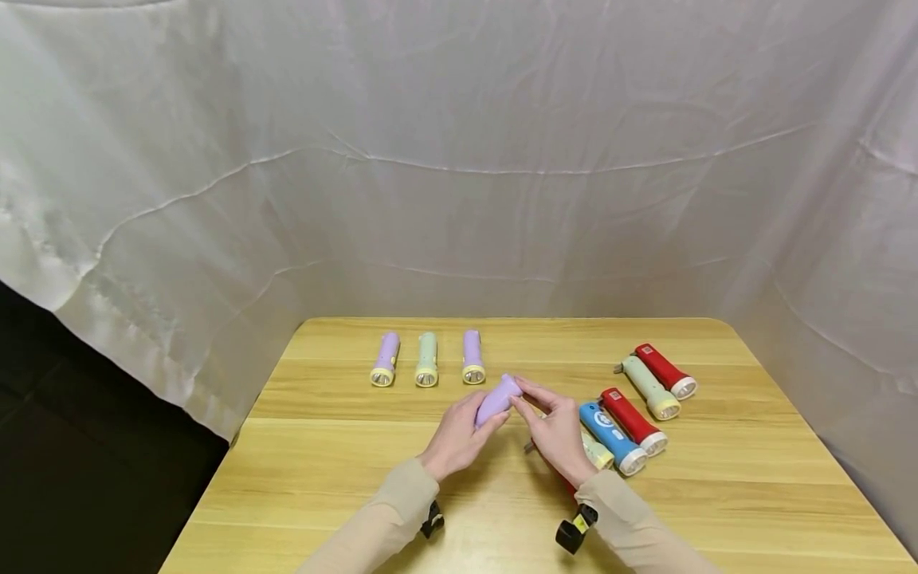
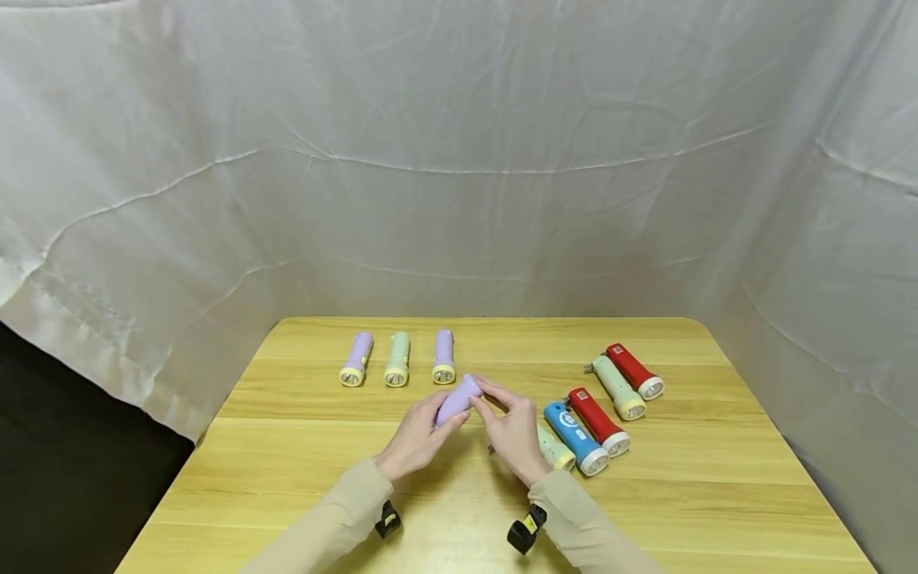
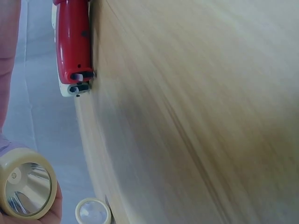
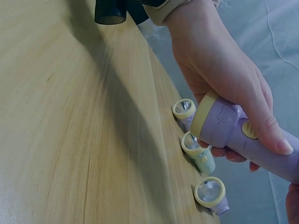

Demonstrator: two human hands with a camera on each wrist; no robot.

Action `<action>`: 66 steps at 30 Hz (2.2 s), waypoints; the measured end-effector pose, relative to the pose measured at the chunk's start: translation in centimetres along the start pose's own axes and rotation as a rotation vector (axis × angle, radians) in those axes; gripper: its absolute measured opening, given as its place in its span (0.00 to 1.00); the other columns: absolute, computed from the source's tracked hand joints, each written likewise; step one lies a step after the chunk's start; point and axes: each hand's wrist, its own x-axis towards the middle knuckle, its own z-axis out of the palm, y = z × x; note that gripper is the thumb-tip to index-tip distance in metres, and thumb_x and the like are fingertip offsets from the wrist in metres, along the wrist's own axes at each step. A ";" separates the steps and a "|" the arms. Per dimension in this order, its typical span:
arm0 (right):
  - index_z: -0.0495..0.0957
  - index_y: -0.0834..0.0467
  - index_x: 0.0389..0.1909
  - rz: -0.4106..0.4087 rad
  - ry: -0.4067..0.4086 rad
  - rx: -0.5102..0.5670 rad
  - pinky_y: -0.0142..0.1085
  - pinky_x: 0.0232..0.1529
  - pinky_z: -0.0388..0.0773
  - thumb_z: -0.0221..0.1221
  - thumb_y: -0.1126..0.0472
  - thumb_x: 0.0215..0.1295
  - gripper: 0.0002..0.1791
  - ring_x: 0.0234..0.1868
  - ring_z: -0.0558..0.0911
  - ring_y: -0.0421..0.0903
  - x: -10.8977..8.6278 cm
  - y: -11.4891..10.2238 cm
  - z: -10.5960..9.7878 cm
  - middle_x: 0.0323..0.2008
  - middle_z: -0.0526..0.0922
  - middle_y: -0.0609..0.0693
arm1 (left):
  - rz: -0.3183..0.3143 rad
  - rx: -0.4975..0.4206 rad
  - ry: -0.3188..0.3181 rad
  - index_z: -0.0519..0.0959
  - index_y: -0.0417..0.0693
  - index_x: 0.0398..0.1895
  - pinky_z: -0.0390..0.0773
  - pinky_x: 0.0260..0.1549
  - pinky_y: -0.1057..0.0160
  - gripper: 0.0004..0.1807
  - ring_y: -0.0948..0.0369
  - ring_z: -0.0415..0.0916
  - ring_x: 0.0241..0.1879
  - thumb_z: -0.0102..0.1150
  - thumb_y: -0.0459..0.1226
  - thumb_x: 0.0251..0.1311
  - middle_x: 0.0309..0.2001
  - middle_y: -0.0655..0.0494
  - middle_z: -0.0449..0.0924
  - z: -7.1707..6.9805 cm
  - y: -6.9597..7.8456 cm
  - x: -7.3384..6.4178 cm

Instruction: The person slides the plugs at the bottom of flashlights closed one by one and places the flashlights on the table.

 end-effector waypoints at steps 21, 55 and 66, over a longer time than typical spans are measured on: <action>0.87 0.63 0.47 0.105 -0.013 0.081 0.21 0.46 0.82 0.70 0.67 0.58 0.15 0.49 0.88 0.43 0.9 0.1 -1.3 0.51 0.88 0.58 | 0.020 0.025 -0.032 0.78 0.48 0.57 0.76 0.37 0.69 0.22 0.63 0.78 0.38 0.54 0.53 0.71 0.43 0.54 0.84 -0.2 0.2 0.5; 0.85 0.67 0.49 0.201 -0.222 0.118 0.26 0.44 0.84 0.69 0.65 0.61 0.16 0.44 0.87 0.32 2.2 1.2 -5.1 0.51 0.85 0.66 | 0.029 -0.136 -0.446 0.78 0.47 0.57 0.79 0.42 0.71 0.22 0.67 0.79 0.42 0.66 0.44 0.63 0.47 0.51 0.85 -2.5 1.5 2.0; 0.85 0.66 0.50 0.253 -0.254 0.107 0.27 0.44 0.84 0.69 0.63 0.61 0.17 0.42 0.86 0.31 2.3 0.9 -5.8 0.51 0.86 0.66 | -0.047 -0.240 -0.521 0.73 0.44 0.66 0.81 0.45 0.70 0.29 0.61 0.81 0.51 0.62 0.45 0.65 0.54 0.47 0.84 -2.8 1.8 2.2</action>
